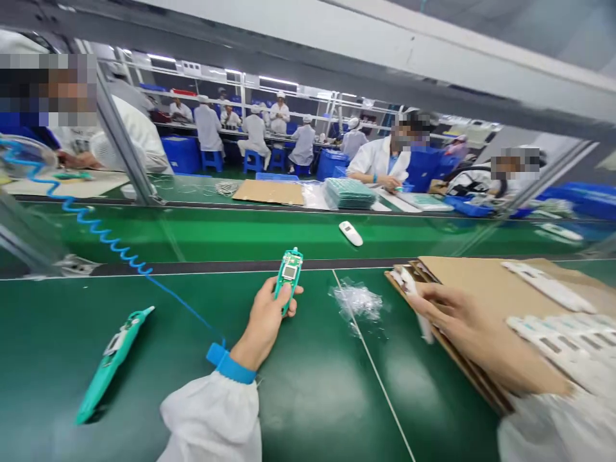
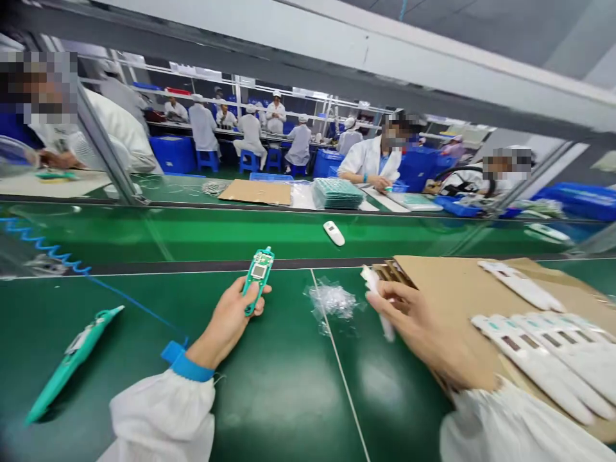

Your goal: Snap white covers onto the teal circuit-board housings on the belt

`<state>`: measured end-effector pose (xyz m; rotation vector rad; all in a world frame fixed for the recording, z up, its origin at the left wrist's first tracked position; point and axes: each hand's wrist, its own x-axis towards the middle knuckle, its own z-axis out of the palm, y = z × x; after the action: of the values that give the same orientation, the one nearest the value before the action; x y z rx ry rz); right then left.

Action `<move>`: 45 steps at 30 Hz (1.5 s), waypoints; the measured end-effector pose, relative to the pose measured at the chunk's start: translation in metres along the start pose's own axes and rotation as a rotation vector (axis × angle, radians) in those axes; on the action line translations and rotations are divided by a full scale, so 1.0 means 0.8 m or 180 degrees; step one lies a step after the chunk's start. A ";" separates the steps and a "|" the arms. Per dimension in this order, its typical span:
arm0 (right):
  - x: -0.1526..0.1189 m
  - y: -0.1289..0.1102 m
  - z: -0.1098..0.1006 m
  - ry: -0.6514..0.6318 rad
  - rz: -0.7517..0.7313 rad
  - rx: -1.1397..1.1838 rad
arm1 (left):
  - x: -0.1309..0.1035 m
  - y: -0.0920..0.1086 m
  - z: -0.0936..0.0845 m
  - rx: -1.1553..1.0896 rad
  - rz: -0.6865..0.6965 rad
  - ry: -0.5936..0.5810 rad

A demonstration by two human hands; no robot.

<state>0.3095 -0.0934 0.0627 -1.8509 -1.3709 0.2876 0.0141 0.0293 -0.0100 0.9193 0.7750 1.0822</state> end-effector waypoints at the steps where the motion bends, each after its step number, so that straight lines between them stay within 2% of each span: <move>1: 0.006 -0.016 0.033 -0.0371 0.0143 0.0625 | 0.000 -0.001 -0.002 0.0008 0.0024 -0.0036; 4: 0.021 -0.055 0.130 -0.1249 0.0538 0.2323 | 0.000 -0.001 -0.007 0.0065 0.0082 0.0043; 6: 0.027 -0.068 0.185 -0.1550 0.0765 0.3176 | 0.002 0.001 -0.010 0.0187 0.0141 0.0202; 8: 0.029 -0.073 0.223 -0.1704 0.0824 0.3710 | 0.004 0.001 -0.014 0.0514 0.0290 0.0379; 10: 0.028 -0.073 0.243 -0.1742 0.0760 0.3937 | 0.006 0.000 -0.018 0.1105 0.0532 0.0536; 12: 0.025 -0.069 0.250 -0.1664 0.0683 0.3998 | 0.004 -0.002 -0.020 0.1777 0.0771 0.0591; 15: 0.022 -0.061 0.252 -0.1444 0.0631 0.4051 | -0.003 -0.005 -0.017 0.2398 0.0883 0.0423; 20: 0.021 -0.053 0.259 -0.1218 0.0488 0.4057 | -0.007 -0.007 -0.012 0.2259 0.0828 0.0161; 26: 0.022 -0.052 0.260 -0.1278 0.0432 0.4006 | -0.004 -0.011 -0.014 0.1970 0.0690 0.0304; 29: 0.022 -0.049 0.261 -0.1290 0.0372 0.3967 | -0.004 -0.009 -0.013 0.2144 0.0793 0.0356; 34: 0.022 -0.047 0.264 -0.1249 0.0541 0.3988 | -0.007 -0.001 -0.009 0.2270 0.0798 0.0066; 37: 0.022 -0.051 0.258 -0.1288 0.0596 0.3971 | -0.012 -0.002 -0.004 0.2627 0.0875 -0.0078; 41: 0.024 -0.056 0.248 -0.1128 0.0750 0.4165 | -0.017 -0.011 0.001 0.3416 0.1049 0.0057; 45: 0.024 -0.058 0.247 -0.1183 0.0863 0.4505 | -0.020 -0.017 0.001 0.3836 0.1287 0.0096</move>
<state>0.1659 0.0188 -0.0290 -0.7441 -0.6849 1.3706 0.0158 0.0113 -0.0208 2.1426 1.3313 0.9102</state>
